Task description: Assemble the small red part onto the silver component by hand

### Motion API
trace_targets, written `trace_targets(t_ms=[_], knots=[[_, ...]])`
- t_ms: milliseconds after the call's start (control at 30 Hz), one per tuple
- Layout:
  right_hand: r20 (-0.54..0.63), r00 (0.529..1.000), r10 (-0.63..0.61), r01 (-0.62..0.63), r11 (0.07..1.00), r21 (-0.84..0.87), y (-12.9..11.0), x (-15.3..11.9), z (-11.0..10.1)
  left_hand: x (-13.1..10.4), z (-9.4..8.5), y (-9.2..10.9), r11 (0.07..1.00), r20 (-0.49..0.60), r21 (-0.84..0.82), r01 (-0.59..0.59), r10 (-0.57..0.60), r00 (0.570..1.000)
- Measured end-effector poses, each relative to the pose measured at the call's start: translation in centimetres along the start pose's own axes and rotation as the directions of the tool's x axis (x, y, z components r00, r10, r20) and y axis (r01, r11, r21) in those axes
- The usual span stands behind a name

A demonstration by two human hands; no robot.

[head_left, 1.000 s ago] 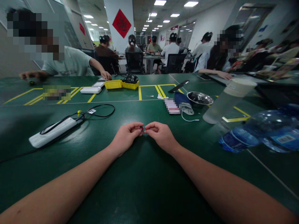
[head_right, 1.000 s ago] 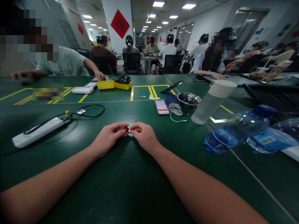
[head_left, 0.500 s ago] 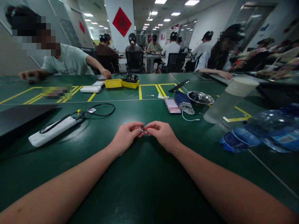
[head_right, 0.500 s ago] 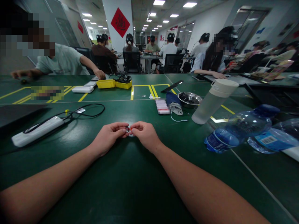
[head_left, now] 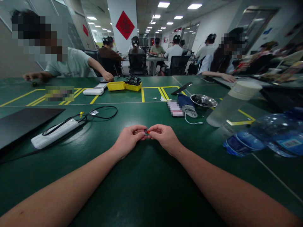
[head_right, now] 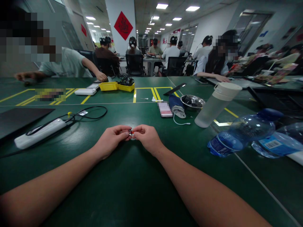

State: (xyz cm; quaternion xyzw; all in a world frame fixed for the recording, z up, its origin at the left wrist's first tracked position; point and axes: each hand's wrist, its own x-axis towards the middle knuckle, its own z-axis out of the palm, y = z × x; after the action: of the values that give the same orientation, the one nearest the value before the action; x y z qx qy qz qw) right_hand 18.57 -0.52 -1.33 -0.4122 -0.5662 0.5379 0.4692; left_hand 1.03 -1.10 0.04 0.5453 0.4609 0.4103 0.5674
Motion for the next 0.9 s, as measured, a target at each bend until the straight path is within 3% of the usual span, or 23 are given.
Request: trace_targets(t_ms=[900], knots=[[0.024,1.0,-0.006,0.007,0.998,-0.056,-0.22,-0.08,-0.04,-0.18,0.1,0.1,0.999,0.008,-0.045,-0.007,0.008,1.0]])
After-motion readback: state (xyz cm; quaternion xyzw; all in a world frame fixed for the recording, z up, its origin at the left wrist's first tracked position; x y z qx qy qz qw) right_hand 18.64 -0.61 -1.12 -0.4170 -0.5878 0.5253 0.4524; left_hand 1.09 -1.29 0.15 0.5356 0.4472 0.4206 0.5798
